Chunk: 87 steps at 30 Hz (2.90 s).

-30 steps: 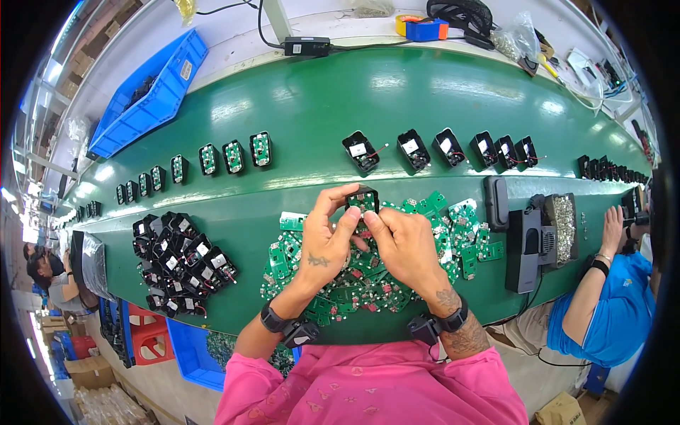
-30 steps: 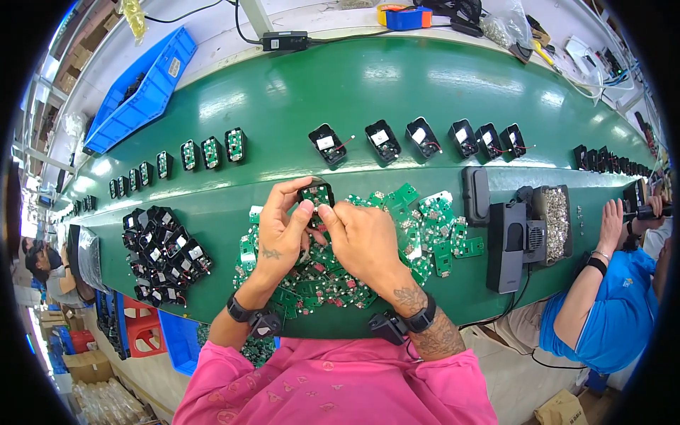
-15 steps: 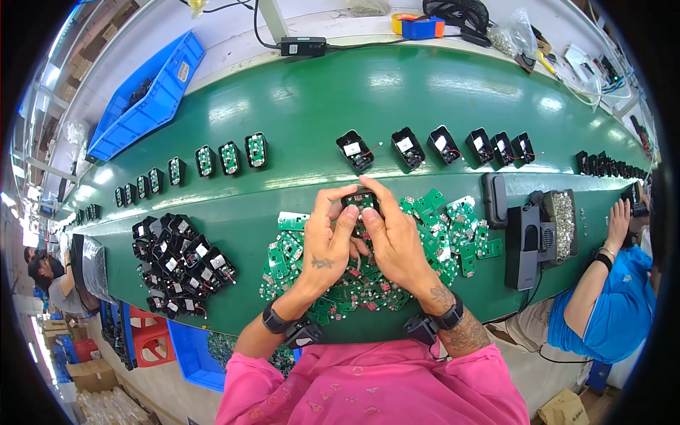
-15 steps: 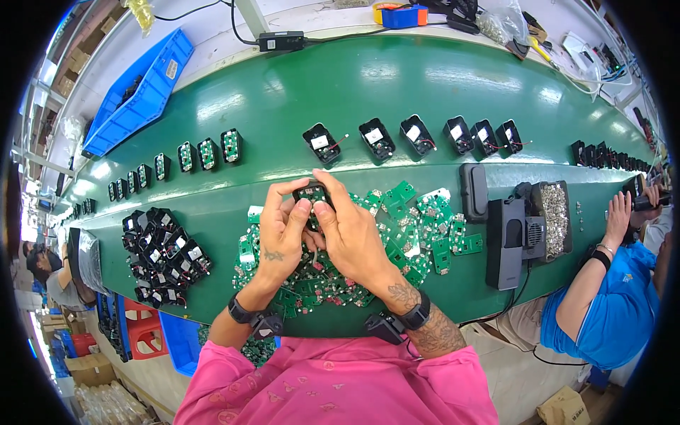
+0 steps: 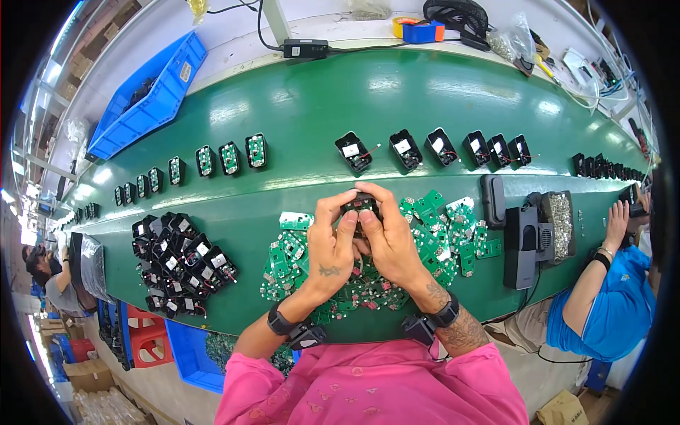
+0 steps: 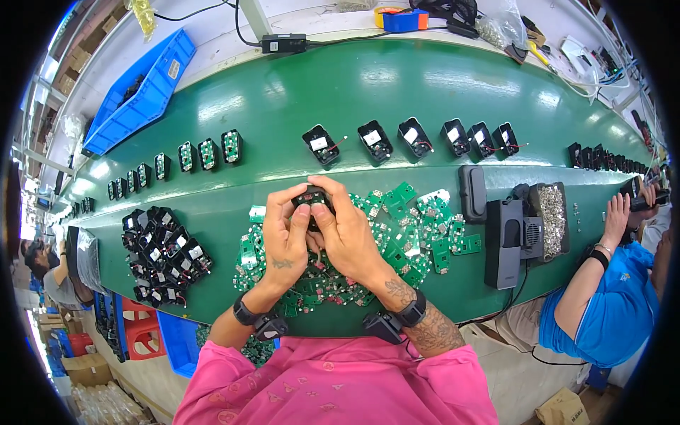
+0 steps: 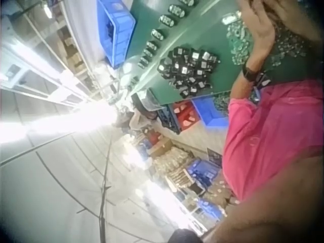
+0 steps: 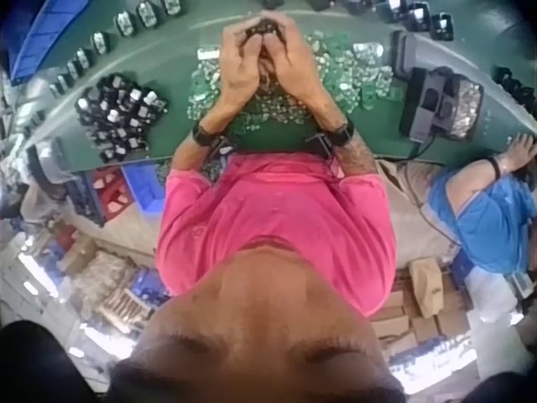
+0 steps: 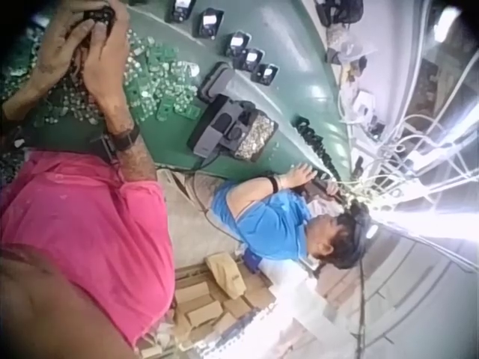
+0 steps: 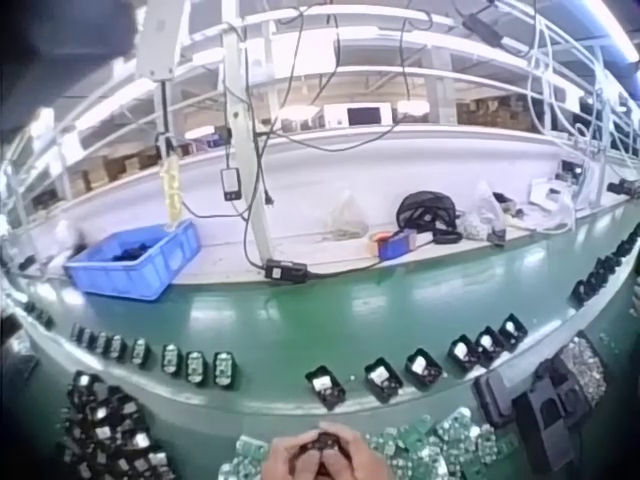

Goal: The person picks up a black plastic housing and a green circuit board, fits the board into the housing, and presses them together. After assembling the components, the person places the unit onto the green conveyor belt.

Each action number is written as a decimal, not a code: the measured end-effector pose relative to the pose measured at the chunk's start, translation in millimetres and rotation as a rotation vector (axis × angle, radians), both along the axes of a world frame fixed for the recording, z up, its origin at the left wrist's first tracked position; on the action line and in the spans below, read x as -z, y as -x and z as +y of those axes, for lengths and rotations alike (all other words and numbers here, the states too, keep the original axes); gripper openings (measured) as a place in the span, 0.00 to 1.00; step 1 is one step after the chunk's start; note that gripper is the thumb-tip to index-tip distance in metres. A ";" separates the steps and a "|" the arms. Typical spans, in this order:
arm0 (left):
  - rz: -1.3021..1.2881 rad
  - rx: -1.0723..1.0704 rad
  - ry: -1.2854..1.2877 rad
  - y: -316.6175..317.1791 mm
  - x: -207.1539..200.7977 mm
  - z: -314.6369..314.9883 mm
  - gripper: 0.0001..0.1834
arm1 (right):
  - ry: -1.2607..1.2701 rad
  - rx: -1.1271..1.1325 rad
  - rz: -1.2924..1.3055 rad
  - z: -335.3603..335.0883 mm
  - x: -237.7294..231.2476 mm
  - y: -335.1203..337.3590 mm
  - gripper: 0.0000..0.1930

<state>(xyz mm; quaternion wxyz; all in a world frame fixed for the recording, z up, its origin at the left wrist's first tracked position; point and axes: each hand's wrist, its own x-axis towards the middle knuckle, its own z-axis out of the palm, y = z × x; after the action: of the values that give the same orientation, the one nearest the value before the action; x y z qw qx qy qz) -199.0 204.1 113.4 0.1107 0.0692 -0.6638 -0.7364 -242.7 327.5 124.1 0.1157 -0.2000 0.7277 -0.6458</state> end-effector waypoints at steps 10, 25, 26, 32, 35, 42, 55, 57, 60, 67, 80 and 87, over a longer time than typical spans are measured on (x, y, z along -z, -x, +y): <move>0.230 -0.111 0.217 -4.4 -0.9 -3.6 0.13 | 0.158 -0.016 0.039 -5.7 2.2 -5.7 0.17; -0.300 -0.077 0.311 118.7 38.8 -134.6 0.18 | -0.461 -0.097 0.577 -35.2 9.6 11.5 0.13; -0.297 -0.075 0.316 121.0 43.2 -137.4 0.18 | -0.529 -0.147 0.568 -47.5 12.4 10.8 0.14; -0.103 -0.358 1.105 115.6 24.2 -136.0 0.27 | -0.703 -0.327 0.528 -94.9 19.8 20.4 0.16; -0.017 0.011 0.951 108.2 3.7 -119.6 0.35 | -0.741 -0.463 0.465 -99.7 21.9 29.9 0.16; -0.093 0.290 1.059 111.1 11.2 -79.9 0.49 | -0.312 -0.116 0.600 -6.4 -12.3 29.7 0.20; 0.168 0.229 0.424 89.5 -2.0 -56.8 0.35 | 0.641 0.011 -0.657 25.4 3.7 87.4 0.03; 0.077 0.254 0.302 72.8 -8.8 -54.0 0.28 | 0.674 -0.002 -0.656 10.4 -4.2 77.7 0.02; 0.065 0.206 0.264 63.7 5.4 -55.2 0.21 | 0.662 -0.006 -0.602 3.9 -3.5 63.8 0.03; 0.058 0.132 0.357 47.2 6.2 -52.4 0.13 | 0.539 -0.179 -0.637 0.2 -14.0 47.1 0.03; 0.221 0.120 0.453 44.4 12.8 -51.9 0.07 | 0.438 0.083 -0.603 1.9 -18.3 37.5 0.05; 0.273 0.097 0.520 44.9 11.6 -47.0 0.12 | 0.169 0.082 -0.467 7.3 -9.2 38.8 0.11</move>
<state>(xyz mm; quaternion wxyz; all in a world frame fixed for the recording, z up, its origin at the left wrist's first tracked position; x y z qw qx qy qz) -243.9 157.1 101.8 0.1776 -0.0928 -0.8118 -0.5485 -281.5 334.7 133.3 0.2373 -0.0249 0.6321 -0.7373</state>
